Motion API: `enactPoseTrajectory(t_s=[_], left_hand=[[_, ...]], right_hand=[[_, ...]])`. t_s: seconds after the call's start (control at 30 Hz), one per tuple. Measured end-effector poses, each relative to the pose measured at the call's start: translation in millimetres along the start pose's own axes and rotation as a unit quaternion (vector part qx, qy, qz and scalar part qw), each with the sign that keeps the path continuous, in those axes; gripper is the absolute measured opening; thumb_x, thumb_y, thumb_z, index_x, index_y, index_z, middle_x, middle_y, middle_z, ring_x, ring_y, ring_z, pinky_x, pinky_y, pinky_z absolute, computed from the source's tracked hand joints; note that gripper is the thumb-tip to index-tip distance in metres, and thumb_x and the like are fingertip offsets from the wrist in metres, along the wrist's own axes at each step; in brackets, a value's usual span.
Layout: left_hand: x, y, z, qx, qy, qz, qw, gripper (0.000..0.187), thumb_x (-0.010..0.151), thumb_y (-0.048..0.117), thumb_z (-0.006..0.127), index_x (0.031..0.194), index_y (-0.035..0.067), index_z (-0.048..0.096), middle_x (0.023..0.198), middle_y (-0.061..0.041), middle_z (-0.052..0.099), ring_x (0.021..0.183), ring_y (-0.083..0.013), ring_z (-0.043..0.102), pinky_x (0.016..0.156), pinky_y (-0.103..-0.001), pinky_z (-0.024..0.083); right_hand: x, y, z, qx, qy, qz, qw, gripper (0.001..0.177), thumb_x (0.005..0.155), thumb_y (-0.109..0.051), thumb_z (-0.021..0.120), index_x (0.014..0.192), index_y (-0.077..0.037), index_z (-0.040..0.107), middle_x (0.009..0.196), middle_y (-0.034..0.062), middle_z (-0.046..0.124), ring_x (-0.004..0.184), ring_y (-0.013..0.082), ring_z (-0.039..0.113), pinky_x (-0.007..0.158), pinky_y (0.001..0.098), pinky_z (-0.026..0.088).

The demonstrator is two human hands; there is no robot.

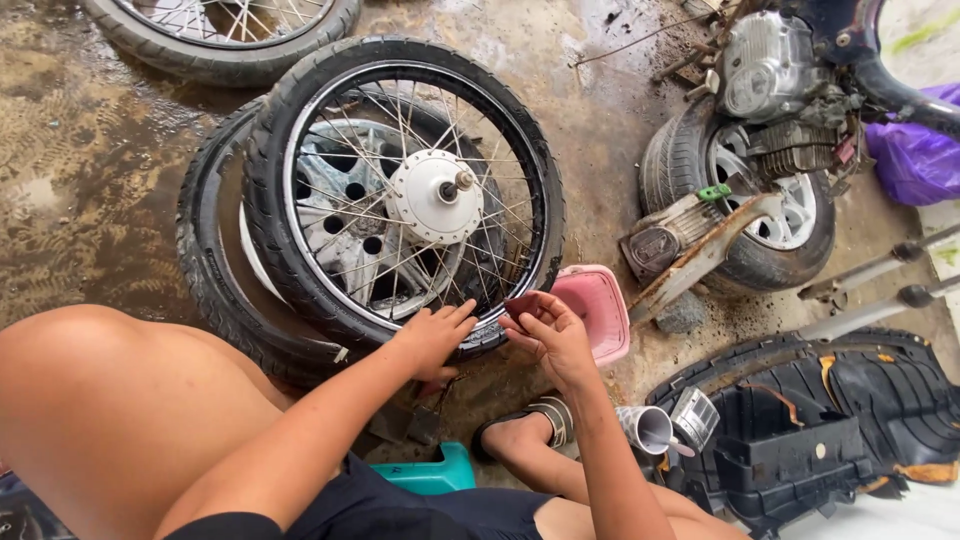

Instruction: The person scrubs the rim and tire of a motorcycle wheel using a small brush and water from a pink container. They repeatedly dip the brush into the container and scrub the wheel surface while seated on a low stool.

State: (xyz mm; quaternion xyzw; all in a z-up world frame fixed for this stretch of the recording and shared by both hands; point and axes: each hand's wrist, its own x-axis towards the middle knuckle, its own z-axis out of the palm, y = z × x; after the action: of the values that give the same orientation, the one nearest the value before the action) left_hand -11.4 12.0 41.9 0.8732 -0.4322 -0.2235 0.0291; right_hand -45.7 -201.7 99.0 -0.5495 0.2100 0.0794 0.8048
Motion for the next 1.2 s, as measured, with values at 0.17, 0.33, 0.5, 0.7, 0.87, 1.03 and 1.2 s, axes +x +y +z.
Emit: enactPoseTrajectory(t_s=[0.17, 0.33, 0.5, 0.7, 0.87, 1.03, 1.2], left_hand=[[-12, 2, -19, 0.044, -0.047, 0.012, 0.998, 0.097, 0.090, 0.047, 0.071, 0.162, 0.007, 0.021, 0.170, -0.015, 0.017, 0.149, -0.0294, 0.035, 0.104, -0.046, 0.048], [-16, 9, -17, 0.056, -0.042, 0.002, 0.998, 0.092, 0.092, 0.047, 0.069, 0.162, 0.008, 0.024, 0.170, -0.015, 0.018, 0.148, -0.0287, 0.036, 0.104, -0.045, 0.048], [-13, 5, -21, 0.044, -0.048, 0.000, 0.998, 0.091, 0.091, 0.044, 0.069, 0.162, 0.008, 0.024, 0.170, -0.014, 0.017, 0.147, -0.0288, 0.037, 0.104, -0.045, 0.048], [-11, 4, -14, 0.031, -0.026, 0.006, 0.999, 0.091, 0.088, 0.041, 0.073, 0.160, 0.007, 0.030, 0.169, -0.015, 0.022, 0.144, -0.0290, 0.040, 0.100, -0.046, 0.050], [-6, 1, -4, 0.019, -0.016, 0.005, 1.000, 0.093, 0.086, 0.040, 0.075, 0.159, 0.007, 0.029, 0.168, -0.014, 0.023, 0.143, -0.0294, 0.041, 0.099, -0.046, 0.051], [-5, 1, -4, 0.018, -0.011, 0.012, 1.000, 0.092, 0.086, 0.038, 0.076, 0.159, 0.006, 0.031, 0.168, -0.015, 0.025, 0.141, -0.0296, 0.043, 0.098, -0.045, 0.051], [2, -1, 7, 0.014, -0.004, 0.008, 1.000, 0.094, 0.084, 0.039, 0.078, 0.159, 0.006, 0.031, 0.168, -0.015, 0.024, 0.141, -0.0299, 0.043, 0.096, -0.046, 0.053]], right_hand=[[-14, -3, -12, -0.037, 0.021, 0.003, 0.999, 0.030, 0.091, 0.005, 0.066, 0.121, 0.004, 0.063, 0.104, 0.0173, 0.068, 0.087, 0.0436, 0.075, 0.075, 0.0471, 0.066], [-7, 23, -47, -0.135, 0.064, -0.020, 0.989, 0.023, 0.090, -0.002, 0.073, 0.112, 0.004, 0.066, 0.089, 0.0122, 0.065, 0.069, 0.0325, 0.077, 0.063, 0.0401, 0.068], [35, 60, -76, -0.381, 0.161, -0.157, 0.897, 0.020, 0.077, -0.013, 0.090, 0.091, -0.009, 0.077, 0.079, 0.0092, 0.066, 0.072, 0.0202, 0.071, 0.066, 0.0326, 0.058], [37, 74, -46, -0.472, 0.151, -0.279, 0.822, 0.020, 0.076, -0.004, 0.082, 0.092, -0.015, 0.083, 0.099, 0.0066, 0.076, 0.096, 0.0263, 0.074, 0.082, 0.0307, 0.062], [44, 81, -53, -0.568, 0.080, -0.329, 0.750, 0.020, 0.083, -0.011, 0.080, 0.103, -0.012, 0.082, 0.105, 0.0082, 0.076, 0.101, 0.0272, 0.072, 0.089, 0.0351, 0.060], [47, 85, -60, -0.607, 0.031, -0.365, 0.706, 0.021, 0.086, -0.012, 0.077, 0.106, -0.014, 0.081, 0.113, 0.0073, 0.076, 0.102, 0.0273, 0.068, 0.093, 0.0359, 0.055], [61, 96, -68, -0.664, 0.032, -0.384, 0.641, 0.018, 0.089, -0.017, 0.074, 0.106, -0.017, 0.081, 0.111, 0.0021, 0.075, 0.097, 0.0236, 0.065, 0.089, 0.0317, 0.055]])
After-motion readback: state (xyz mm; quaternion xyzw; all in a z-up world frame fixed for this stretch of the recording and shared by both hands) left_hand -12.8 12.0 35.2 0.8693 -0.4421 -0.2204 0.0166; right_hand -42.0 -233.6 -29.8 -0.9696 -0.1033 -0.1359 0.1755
